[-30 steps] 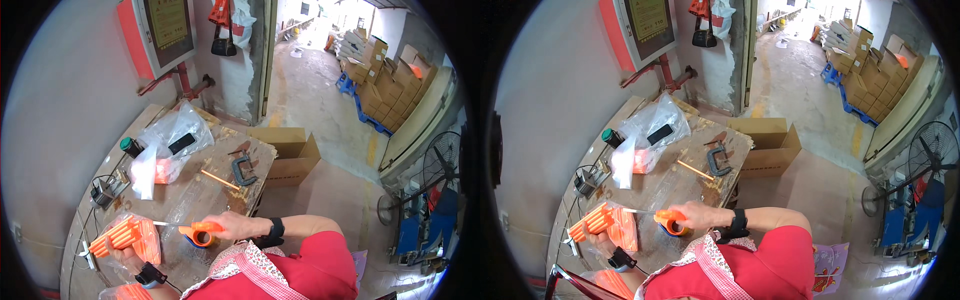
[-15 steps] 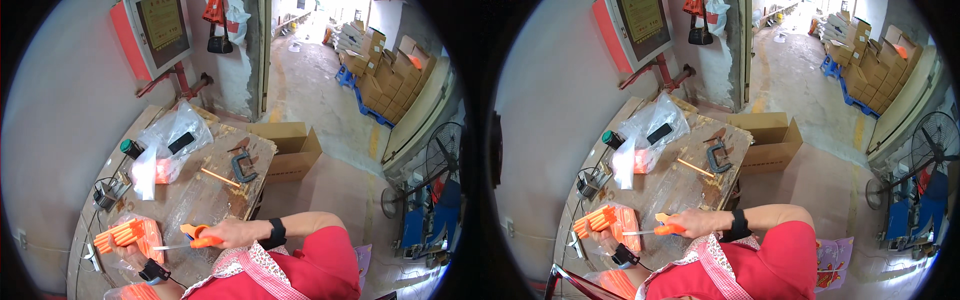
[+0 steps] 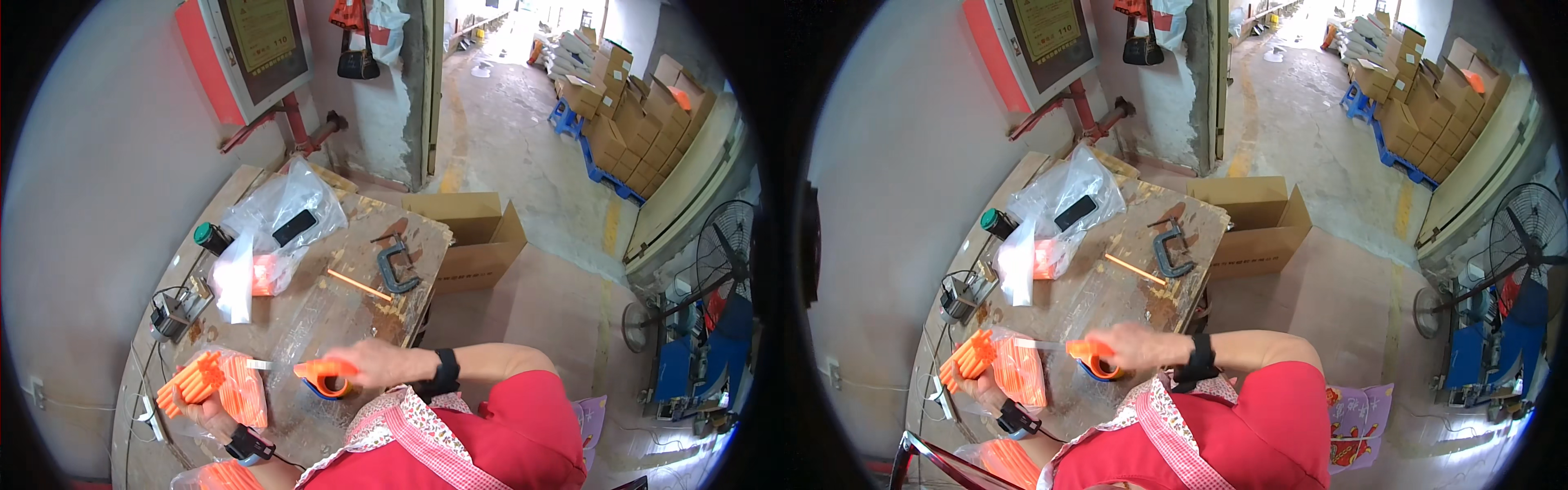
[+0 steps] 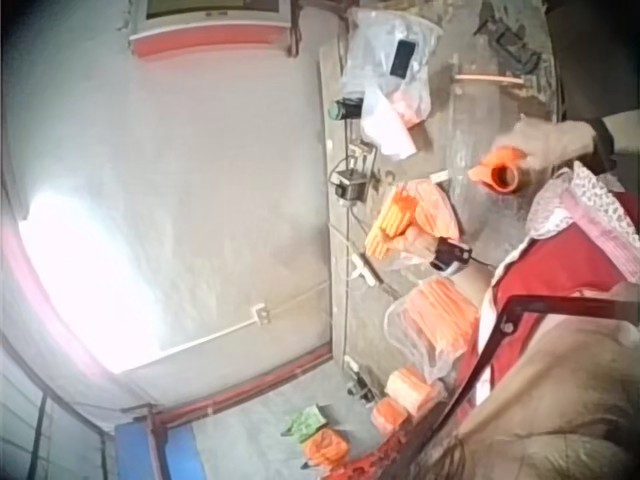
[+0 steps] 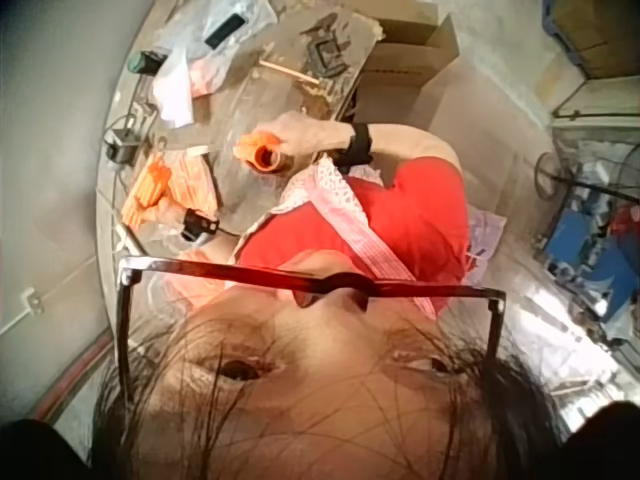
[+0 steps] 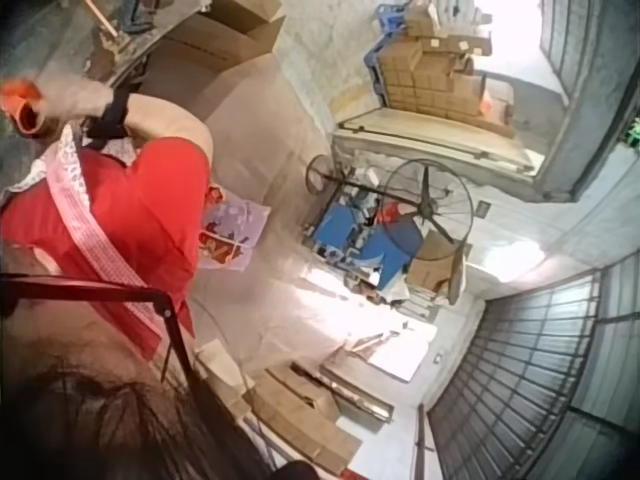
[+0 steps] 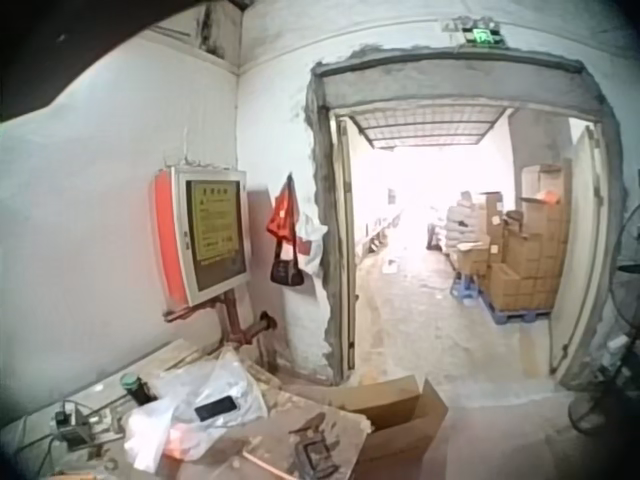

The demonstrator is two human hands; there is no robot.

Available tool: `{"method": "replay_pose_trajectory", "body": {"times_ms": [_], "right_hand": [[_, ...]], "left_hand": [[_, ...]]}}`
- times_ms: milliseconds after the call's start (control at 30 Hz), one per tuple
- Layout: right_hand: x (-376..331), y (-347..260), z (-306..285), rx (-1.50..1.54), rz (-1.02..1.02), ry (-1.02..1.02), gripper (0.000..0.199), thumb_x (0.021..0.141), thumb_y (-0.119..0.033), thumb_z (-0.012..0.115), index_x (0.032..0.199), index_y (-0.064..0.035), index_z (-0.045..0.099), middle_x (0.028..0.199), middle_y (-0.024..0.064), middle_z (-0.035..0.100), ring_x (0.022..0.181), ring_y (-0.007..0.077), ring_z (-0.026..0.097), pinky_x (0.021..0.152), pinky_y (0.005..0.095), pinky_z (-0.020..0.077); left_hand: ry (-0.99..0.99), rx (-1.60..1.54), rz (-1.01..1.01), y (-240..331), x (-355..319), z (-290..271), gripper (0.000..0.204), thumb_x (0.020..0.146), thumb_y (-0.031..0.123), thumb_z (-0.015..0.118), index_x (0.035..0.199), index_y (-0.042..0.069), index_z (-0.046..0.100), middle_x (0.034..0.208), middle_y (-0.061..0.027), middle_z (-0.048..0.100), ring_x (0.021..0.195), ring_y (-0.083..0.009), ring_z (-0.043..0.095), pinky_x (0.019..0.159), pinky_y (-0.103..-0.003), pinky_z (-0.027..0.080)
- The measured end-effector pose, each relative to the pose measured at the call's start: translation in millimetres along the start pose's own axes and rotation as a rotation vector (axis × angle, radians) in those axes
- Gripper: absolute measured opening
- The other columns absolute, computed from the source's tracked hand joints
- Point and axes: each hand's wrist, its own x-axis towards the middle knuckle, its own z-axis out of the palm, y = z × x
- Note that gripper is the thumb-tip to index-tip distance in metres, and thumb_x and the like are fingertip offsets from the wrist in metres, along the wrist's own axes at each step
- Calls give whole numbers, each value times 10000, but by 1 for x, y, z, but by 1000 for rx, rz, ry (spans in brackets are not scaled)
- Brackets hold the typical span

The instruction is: The person gathers, aligns, and groups plastic tubes into bundles by hand.

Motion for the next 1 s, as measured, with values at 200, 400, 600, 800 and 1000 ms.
{"method": "replay_pose_trajectory", "body": {"times_ms": [200, 400, 600, 800, 1000], "right_hand": [[1, 1, 3, 77, -149, -112, 332, 836, -201, 589, 1144, -90, 532, 873, 196, 642, 836, 409, 610, 697, 457, 480], [2, 0, -33, 114, 33, -146, 420, 844, -163, 621, 1239, -56, 530, 909, 153, 655, 808, 282, 654, 721, 345, 495], [14, -12, -39, 108, -90, -227, 395, 822, -163, 638, 1184, -36, 547, 898, 192, 639, 833, 345, 647, 740, 352, 492], [61, 6, -17, 201, 138, -379, 392, 808, -140, 626, 1169, -4, 557, 891, 140, 656, 796, 223, 645, 743, 327, 483], [154, 122, 29, 546, 383, -477, 272, 767, -100, 650, 1019, -1, 625, 849, 17, 612, 684, 85, 567, 634, 240, 482]], "left_hand": [[62, 625, 307, -18, -31, 34, 374, 767, 162, 738, 1080, 14, 597, 1034, -101, 634, 1002, -206, 594, 890, -379, 491], [-406, 1998, 1075, -30, -34, 51, 383, 694, 58, 720, 1056, 54, 595, 906, -145, 650, 807, -340, 631, 701, -390, 511], [-557, 2297, 1023, 2, -43, 39, 414, 696, 90, 687, 1087, 77, 549, 902, -99, 624, 815, -281, 629, 698, -386, 495], [-176, 1993, 450, 15, -102, 20, 542, 673, 62, 709, 1182, 40, 525, 973, -149, 644, 887, -317, 638, 755, -375, 511], [-95, 1545, 138, -16, -176, 4, 560, 683, 73, 736, 1200, 22, 529, 990, -116, 646, 886, -150, 617, 798, -299, 484]]}}
